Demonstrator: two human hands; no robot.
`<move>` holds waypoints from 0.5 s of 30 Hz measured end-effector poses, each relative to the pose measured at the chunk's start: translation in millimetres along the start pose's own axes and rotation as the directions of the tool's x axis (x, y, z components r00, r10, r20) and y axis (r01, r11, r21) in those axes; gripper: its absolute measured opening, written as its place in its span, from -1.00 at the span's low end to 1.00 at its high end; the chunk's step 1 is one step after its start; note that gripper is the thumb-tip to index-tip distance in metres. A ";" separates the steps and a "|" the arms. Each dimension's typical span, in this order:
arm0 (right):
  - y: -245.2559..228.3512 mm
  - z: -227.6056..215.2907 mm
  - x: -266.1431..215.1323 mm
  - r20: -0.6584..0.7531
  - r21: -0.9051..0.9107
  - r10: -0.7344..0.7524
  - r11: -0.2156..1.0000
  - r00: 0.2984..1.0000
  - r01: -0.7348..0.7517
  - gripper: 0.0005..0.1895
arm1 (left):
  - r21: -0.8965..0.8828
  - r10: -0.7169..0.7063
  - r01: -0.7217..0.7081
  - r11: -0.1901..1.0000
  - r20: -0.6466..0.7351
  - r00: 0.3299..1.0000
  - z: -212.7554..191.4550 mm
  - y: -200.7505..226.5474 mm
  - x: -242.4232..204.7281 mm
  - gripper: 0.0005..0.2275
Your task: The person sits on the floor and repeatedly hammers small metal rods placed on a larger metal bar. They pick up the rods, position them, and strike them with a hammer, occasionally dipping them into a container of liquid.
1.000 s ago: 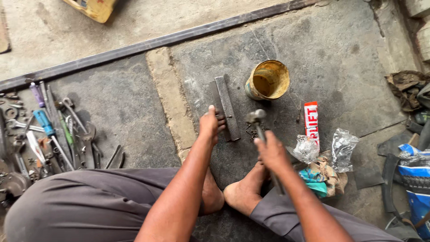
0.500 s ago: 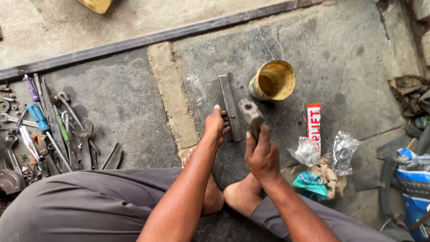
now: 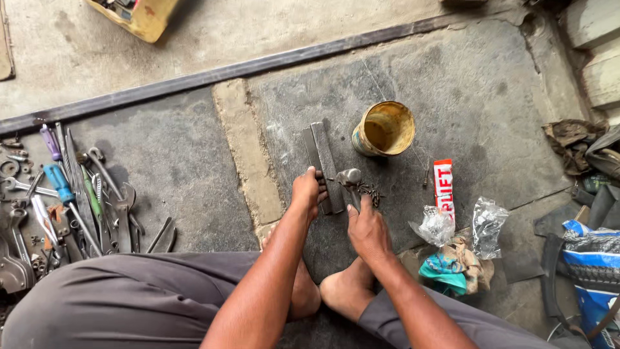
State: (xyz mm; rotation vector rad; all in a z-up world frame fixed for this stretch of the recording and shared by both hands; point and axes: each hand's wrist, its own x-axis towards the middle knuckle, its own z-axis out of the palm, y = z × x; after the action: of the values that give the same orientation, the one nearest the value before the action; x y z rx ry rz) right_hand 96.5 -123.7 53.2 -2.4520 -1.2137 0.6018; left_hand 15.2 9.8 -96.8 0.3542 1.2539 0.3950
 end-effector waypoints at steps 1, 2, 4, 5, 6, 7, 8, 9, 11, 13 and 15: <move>-5.2 -5.4 0.9 -0.005 0.010 -0.002 1.000 1.000 0.002 -0.59 | -0.006 0.001 -0.001 1.000 0.006 1.000 0.2 1.9 -0.8 -0.63; -9.6 -11.4 2.9 -0.010 0.021 -0.004 1.000 1.000 0.004 -0.59 | 0.000 -0.003 0.003 1.000 0.017 1.000 0.4 4.2 -1.8 -0.63; -13.7 -23.0 2.2 -0.081 0.092 -0.065 0.993 0.995 0.072 -0.60 | 0.007 -0.014 0.013 1.000 0.037 0.999 1.4 4.6 -4.3 -0.63; -15.0 -26.0 -2.7 -0.108 0.126 -0.093 0.986 0.990 0.107 -0.61 | -0.008 -0.020 0.020 1.000 0.029 0.999 -0.4 1.4 -7.2 -0.63; -16.1 -27.1 -7.9 -0.203 0.102 -0.172 0.975 0.964 0.196 -0.61 | -0.022 -0.026 0.026 0.999 0.020 0.999 -2.0 -1.4 -9.5 -0.63; -17.4 -26.4 -6.6 -0.302 0.070 -0.255 0.955 0.918 0.289 -0.60 | -0.036 -0.021 0.022 0.999 0.016 1.000 -0.3 1.8 -6.9 -0.64; -17.9 -24.1 -4.9 -0.395 0.029 -0.334 0.926 0.856 0.375 -0.59 | -0.016 -0.023 0.023 1.000 -0.001 1.000 1.2 4.2 -4.3 -0.64; -17.3 -19.5 -1.3 -0.344 0.036 -0.299 0.943 0.890 0.331 -0.63 | 0.006 -0.022 0.022 1.000 -0.015 1.000 4.1 7.0 0.4 -0.65; -13.2 -3.3 0.4 -0.228 0.041 -0.217 0.972 0.949 0.232 -0.71 | 0.004 -0.014 0.014 1.000 -0.016 1.000 2.7 1.3 4.0 -0.67; -5.0 12.2 5.7 -0.053 -0.151 -0.147 0.979 0.988 0.137 -0.57 | -0.044 0.016 -0.016 0.999 0.015 1.000 -0.9 -6.6 5.5 -0.68; 4.5 20.1 16.3 0.060 -0.200 -0.057 0.977 0.997 0.068 -0.56 | -0.043 0.016 -0.016 0.999 -0.017 1.000 -1.2 -6.5 8.9 -0.73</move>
State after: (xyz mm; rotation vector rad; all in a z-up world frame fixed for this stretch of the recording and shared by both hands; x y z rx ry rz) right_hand 98.1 -110.9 30.3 -2.5646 -1.4321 0.5548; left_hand 17.0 8.4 -107.6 0.3249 1.2574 0.4387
